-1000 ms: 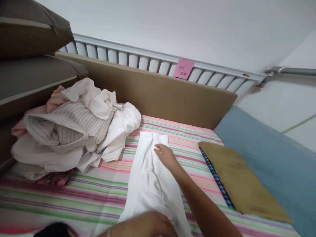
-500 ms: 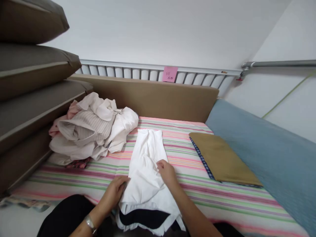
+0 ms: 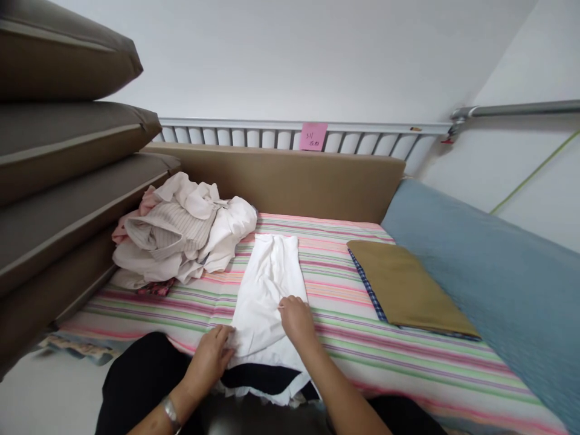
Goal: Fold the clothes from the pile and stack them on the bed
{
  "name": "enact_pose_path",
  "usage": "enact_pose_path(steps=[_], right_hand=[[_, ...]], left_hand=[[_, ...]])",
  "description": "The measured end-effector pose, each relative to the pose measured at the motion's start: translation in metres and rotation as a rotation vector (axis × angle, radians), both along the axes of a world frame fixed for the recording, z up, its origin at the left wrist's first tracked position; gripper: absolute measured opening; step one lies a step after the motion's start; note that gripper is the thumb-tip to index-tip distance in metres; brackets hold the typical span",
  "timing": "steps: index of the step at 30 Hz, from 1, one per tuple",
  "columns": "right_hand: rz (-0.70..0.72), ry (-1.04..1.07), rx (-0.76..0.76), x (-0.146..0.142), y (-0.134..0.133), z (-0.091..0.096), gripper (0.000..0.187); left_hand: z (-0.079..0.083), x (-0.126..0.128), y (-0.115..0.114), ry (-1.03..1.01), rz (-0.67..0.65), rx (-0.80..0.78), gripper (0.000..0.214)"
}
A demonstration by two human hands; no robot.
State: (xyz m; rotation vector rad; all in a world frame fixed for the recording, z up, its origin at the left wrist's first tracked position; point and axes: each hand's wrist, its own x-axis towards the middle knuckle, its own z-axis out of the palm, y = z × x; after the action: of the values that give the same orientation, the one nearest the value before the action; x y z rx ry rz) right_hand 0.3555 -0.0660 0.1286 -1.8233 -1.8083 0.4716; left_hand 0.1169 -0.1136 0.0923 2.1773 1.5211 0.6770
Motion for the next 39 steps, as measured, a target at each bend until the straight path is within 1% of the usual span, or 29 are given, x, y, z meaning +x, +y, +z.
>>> enact_pose_path(steps=[3, 6, 7, 9, 10, 12, 14, 16, 17, 19, 21, 23, 25, 28, 29, 31, 33, 35, 37, 39], right_hand=[[-0.051, 0.12, -0.017, 0.013, 0.017, 0.0, 0.026], [-0.156, 0.255, -0.076, 0.03, 0.022, -0.008, 0.034], [-0.191, 0.29, -0.1, 0.037, 0.021, -0.011, 0.034], [-0.248, 0.328, -0.144, 0.053, 0.014, -0.017, 0.032], [-0.269, 0.332, -0.158, 0.062, 0.01, -0.02, 0.031], [-0.292, 0.312, -0.153, 0.081, -0.002, -0.026, 0.033], [-0.231, 0.209, -0.067, 0.101, -0.017, -0.037, 0.039], [-0.084, 0.009, 0.097, 0.118, -0.037, -0.054, 0.045], [-0.002, -0.101, 0.177, 0.125, -0.047, -0.063, 0.05], [0.146, -0.294, 0.303, 0.132, -0.066, -0.078, 0.066], [0.241, -0.429, 0.379, 0.131, -0.08, -0.082, 0.083], [0.31, -0.5, 0.425, 0.122, -0.084, -0.072, 0.093], [0.39, -0.518, 0.418, 0.109, -0.077, -0.056, 0.092], [0.539, -0.496, 0.347, 0.096, -0.055, -0.035, 0.079], [0.582, -0.48, 0.316, 0.094, -0.047, -0.032, 0.074], [0.669, -0.435, 0.262, 0.095, -0.033, -0.032, 0.065], [0.734, -0.392, 0.2, 0.099, -0.023, -0.036, 0.059], [0.749, -0.354, 0.131, 0.101, -0.018, -0.041, 0.053], [0.716, -0.313, 0.056, 0.101, -0.017, -0.041, 0.046], [0.662, -0.256, -0.022, 0.1, -0.018, -0.037, 0.04]], left_hand=[[0.001, -0.001, -0.005, -0.094, 0.024, -0.073, 0.017], [0.001, -0.002, -0.01, -0.227, 0.099, -0.156, 0.012], [0.001, -0.002, -0.012, -0.261, 0.105, -0.198, 0.01], [-0.001, -0.007, -0.013, -0.306, 0.075, -0.259, 0.009], [-0.001, -0.011, -0.011, -0.312, 0.055, -0.258, 0.01], [0.001, -0.024, -0.003, -0.269, 0.038, -0.163, 0.017], [0.007, -0.037, 0.011, -0.132, 0.032, -0.009, 0.029], [0.013, -0.047, 0.029, 0.065, -0.016, 0.124, 0.044], [0.015, -0.049, 0.038, 0.165, -0.065, 0.17, 0.051], [0.016, -0.046, 0.055, 0.338, -0.204, 0.235, 0.061], [0.016, -0.037, 0.068, 0.43, -0.372, 0.28, 0.065], [0.016, -0.026, 0.078, 0.427, -0.518, 0.301, 0.066], [0.018, -0.019, 0.085, 0.37, -0.628, 0.295, 0.067], [0.025, -0.013, 0.094, 0.303, -0.762, 0.243, 0.068], [0.027, -0.012, 0.097, 0.291, -0.796, 0.222, 0.069], [0.028, -0.01, 0.101, 0.281, -0.846, 0.177, 0.073], [0.024, -0.009, 0.102, 0.276, -0.866, 0.141, 0.077], [0.016, -0.007, 0.102, 0.249, -0.85, 0.121, 0.074], [0.007, -0.005, 0.102, 0.188, -0.803, 0.106, 0.065], [0.003, -0.001, 0.103, 0.116, -0.759, 0.078, 0.055]])
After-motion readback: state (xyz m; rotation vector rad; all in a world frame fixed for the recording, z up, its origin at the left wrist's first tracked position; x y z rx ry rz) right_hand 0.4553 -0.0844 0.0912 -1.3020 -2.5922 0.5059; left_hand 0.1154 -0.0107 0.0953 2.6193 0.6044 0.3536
